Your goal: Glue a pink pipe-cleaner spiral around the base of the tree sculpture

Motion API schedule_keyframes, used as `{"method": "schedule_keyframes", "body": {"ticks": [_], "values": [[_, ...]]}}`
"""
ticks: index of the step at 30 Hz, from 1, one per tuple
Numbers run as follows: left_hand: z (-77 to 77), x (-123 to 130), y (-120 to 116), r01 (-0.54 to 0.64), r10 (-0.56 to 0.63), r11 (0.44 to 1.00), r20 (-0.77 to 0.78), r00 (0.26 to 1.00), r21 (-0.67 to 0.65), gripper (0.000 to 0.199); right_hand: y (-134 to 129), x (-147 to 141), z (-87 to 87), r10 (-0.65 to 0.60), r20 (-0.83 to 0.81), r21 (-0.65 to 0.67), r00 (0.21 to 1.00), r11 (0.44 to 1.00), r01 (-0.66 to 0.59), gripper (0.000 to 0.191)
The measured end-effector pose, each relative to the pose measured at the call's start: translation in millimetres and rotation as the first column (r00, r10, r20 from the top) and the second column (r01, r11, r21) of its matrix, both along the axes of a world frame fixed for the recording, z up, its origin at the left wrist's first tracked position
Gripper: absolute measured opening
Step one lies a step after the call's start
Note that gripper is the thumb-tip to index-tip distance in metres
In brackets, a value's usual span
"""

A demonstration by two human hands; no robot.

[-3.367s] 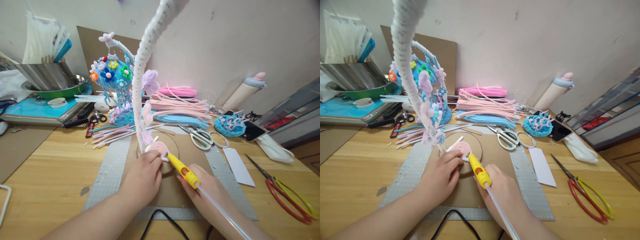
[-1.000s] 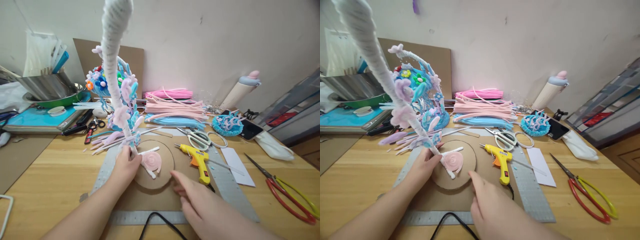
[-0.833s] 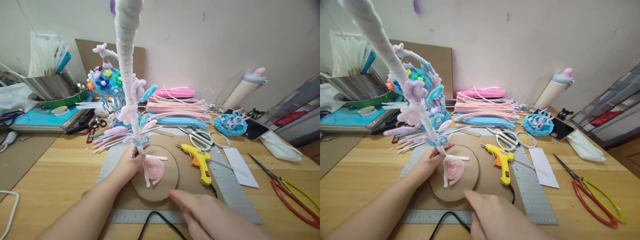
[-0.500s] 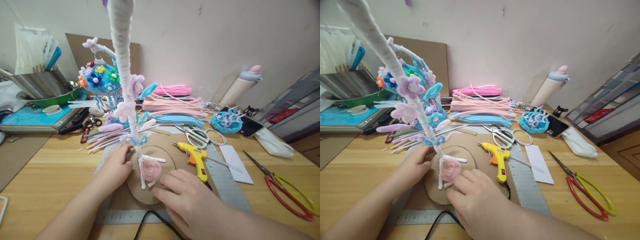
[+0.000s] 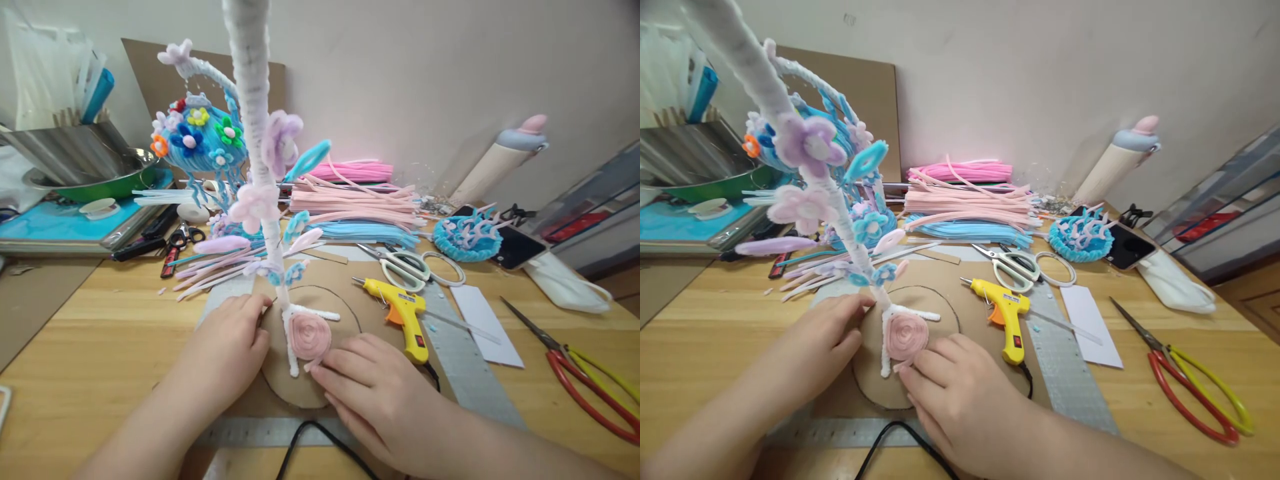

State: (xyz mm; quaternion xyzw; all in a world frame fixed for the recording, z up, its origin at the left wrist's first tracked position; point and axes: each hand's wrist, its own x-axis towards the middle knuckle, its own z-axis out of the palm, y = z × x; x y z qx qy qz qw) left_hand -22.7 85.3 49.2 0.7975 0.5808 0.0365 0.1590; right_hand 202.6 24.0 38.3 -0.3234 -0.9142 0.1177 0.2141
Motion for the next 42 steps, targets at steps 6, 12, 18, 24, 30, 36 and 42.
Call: {"method": "schedule_keyframes", "body": {"ticks": [6, 12, 18, 24, 30, 36, 42], "values": [[-0.6, 1.5, -1.4, 0.002, -0.002, 1.000, -0.004, 1.000, 0.009, 0.039, -0.3, -2.9, -0.9, -0.024, 0.015, 0.001, 1.000, 1.000, 0.024, 0.031], [-2.5, 1.1, -2.7, -0.012, 0.010, 0.999, 0.048, 0.999, 0.047, 0.038, 0.1, -4.4, -3.2, -0.024, 0.054, -0.034, 0.998, 0.999, 0.026, 0.035], [-1.3, 2.5, -3.1, -0.020, 0.018, 0.999, 0.064, 0.998, 0.039, 0.032, -2.4, -5.7, -5.5, -0.048, 0.091, -0.064, 0.995, 0.996, 0.054, 0.035], [-1.9, 3.4, -3.9, -0.002, 0.003, 1.000, -0.013, 1.000, 0.031, 0.030, -5.0, -8.2, -4.8, -0.055, 0.154, -0.090, 0.987, 0.994, 0.070, 0.035], [-1.5, 4.1, -4.6, 0.007, -0.006, 1.000, -0.034, 0.999, 0.029, 0.029, -5.4, -11.4, -2.9, -0.088, 0.141, -0.108, 0.986, 0.989, 0.104, 0.035], [-1.1, 5.3, -6.1, -0.004, 0.005, 0.999, -0.041, 0.999, 0.032, 0.030, -7.1, -13.1, -1.2, -0.116, 0.139, -0.194, 0.984, 0.971, 0.142, 0.036], [-0.5, 5.1, -5.6, -0.004, 0.005, 1.000, -0.045, 0.999, 0.027, 0.029, -8.8, -11.8, -2.4, -0.151, 0.129, -0.158, 0.980, 0.973, 0.170, 0.037]]}}
